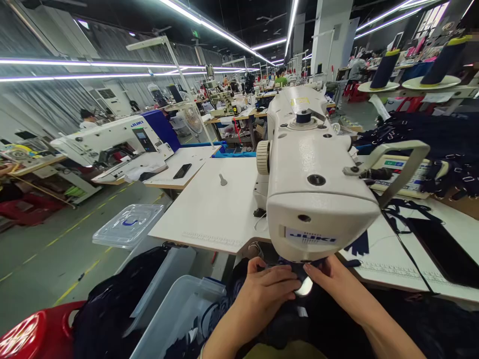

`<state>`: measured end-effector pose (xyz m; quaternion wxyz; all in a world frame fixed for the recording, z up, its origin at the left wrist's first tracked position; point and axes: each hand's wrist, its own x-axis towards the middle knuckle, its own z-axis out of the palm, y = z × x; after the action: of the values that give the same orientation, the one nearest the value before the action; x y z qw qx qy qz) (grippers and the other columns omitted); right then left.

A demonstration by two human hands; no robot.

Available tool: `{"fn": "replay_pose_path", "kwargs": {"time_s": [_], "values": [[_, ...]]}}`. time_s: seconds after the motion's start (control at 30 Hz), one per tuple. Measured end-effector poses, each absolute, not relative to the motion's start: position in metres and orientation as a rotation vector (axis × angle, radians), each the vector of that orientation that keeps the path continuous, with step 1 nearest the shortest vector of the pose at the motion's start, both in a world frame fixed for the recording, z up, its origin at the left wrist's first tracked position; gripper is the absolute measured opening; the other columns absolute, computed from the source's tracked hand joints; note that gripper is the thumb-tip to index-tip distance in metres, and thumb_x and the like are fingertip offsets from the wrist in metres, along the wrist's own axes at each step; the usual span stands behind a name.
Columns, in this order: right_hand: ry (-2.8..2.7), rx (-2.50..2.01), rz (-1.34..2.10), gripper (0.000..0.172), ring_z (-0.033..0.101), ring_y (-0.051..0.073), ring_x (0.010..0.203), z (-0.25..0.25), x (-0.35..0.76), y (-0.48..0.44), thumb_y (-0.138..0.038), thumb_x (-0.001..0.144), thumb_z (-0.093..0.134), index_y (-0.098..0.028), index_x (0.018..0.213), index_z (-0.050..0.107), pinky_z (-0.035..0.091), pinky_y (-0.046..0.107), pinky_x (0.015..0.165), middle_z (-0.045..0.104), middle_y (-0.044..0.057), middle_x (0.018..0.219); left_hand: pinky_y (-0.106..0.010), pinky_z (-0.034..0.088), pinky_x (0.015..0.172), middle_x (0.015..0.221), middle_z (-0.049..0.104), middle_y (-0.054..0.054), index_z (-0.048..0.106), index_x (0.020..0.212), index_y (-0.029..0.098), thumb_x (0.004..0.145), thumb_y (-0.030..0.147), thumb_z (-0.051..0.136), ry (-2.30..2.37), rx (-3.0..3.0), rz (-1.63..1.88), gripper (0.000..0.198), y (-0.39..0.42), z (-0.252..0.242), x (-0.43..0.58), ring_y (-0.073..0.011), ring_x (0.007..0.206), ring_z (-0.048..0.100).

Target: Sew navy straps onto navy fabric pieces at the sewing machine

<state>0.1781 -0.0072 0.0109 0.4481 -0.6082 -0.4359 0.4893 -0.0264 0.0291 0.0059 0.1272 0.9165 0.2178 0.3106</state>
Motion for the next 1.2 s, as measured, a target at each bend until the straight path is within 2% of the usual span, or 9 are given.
{"fn": "replay_pose_path", "kwargs": {"time_s": [0.23,0.4,0.5,0.6,0.8,0.9,1.03,1.2], "values": [[-1.061,-1.49,1.202,0.031,0.059,0.021,0.084,0.013,0.175,-0.007,-0.047,0.079,0.063,-0.022,0.096,0.056,0.048,0.029,0.075,0.059,0.0,0.083,-0.03,0.03,0.099,0.112,0.071,0.002,0.062,0.117,0.025,0.102,0.025,0.051,0.654,2.863,0.867,0.018,0.024,0.008,-0.027,-0.0116,0.114,0.061],[-1.115,-1.433,1.212,0.032,0.06,0.022,0.095,0.005,0.181,-0.006,-0.048,0.082,0.061,-0.022,0.1,0.055,0.048,0.031,0.085,0.061,0.002,0.09,-0.029,0.028,0.101,0.114,0.07,0.004,0.061,0.119,0.027,0.1,0.027,0.055,0.706,3.004,0.764,0.02,0.022,0.003,-0.028,-0.0103,0.116,0.059],[-1.166,-1.452,1.202,0.029,0.06,0.022,0.087,-0.003,0.192,-0.002,-0.051,0.086,0.055,-0.023,0.091,0.056,0.049,0.031,0.078,0.061,0.002,0.081,-0.03,0.029,0.1,0.113,0.069,0.004,0.061,0.119,0.027,0.1,0.031,0.055,0.759,3.061,0.74,0.021,0.018,0.003,-0.026,-0.0116,0.117,0.058],[-1.213,-1.595,1.123,0.031,0.06,0.023,0.076,-0.007,0.199,0.008,-0.053,0.084,0.054,-0.022,0.084,0.057,0.049,0.034,0.07,0.06,0.002,0.074,-0.032,0.027,0.102,0.115,0.068,0.002,0.059,0.122,0.024,0.1,0.034,0.053,0.826,3.076,0.788,0.025,0.013,0.005,-0.021,-0.0132,0.119,0.056],[-1.417,-1.583,0.887,0.031,0.061,0.03,0.101,-0.001,0.197,0.024,-0.04,0.08,0.053,-0.018,0.096,0.066,0.049,0.041,0.085,0.07,0.01,0.102,-0.032,0.03,0.096,0.116,0.066,0.0,0.059,0.122,0.02,0.102,0.034,0.05,0.87,3.119,0.706,0.026,0.009,0.012,-0.015,-0.0141,0.122,0.052],[-1.477,-1.554,0.872,0.028,0.061,0.03,0.103,-0.001,0.197,0.028,-0.038,0.081,0.053,-0.02,0.093,0.07,0.05,0.04,0.086,0.07,0.01,0.109,-0.034,0.027,0.098,0.114,0.066,0.0,0.058,0.123,0.019,0.102,0.034,0.048,0.885,3.104,0.732,0.027,0.007,0.008,-0.013,-0.0148,0.123,0.051],[-1.525,-1.533,0.799,0.026,0.062,0.032,0.099,-0.005,0.198,0.037,-0.04,0.08,0.055,-0.023,0.09,0.072,0.052,0.045,0.084,0.073,0.009,0.099,-0.036,0.025,0.099,0.116,0.065,-0.001,0.059,0.122,0.018,0.102,0.036,0.047,1.025,3.107,0.809,0.03,0.002,-0.001,-0.006,-0.0172,0.12,0.051],[-1.524,-1.509,0.787,0.027,0.061,0.039,0.105,-0.011,0.201,0.05,-0.044,0.073,0.066,-0.027,0.093,0.073,0.051,0.054,0.088,0.075,0.01,0.09,-0.035,0.028,0.098,0.123,0.062,-0.003,0.059,0.125,0.018,0.101,0.037,0.048,1.157,3.124,0.829,0.032,-0.002,-0.004,0.003,-0.0191,0.119,0.05]]}}
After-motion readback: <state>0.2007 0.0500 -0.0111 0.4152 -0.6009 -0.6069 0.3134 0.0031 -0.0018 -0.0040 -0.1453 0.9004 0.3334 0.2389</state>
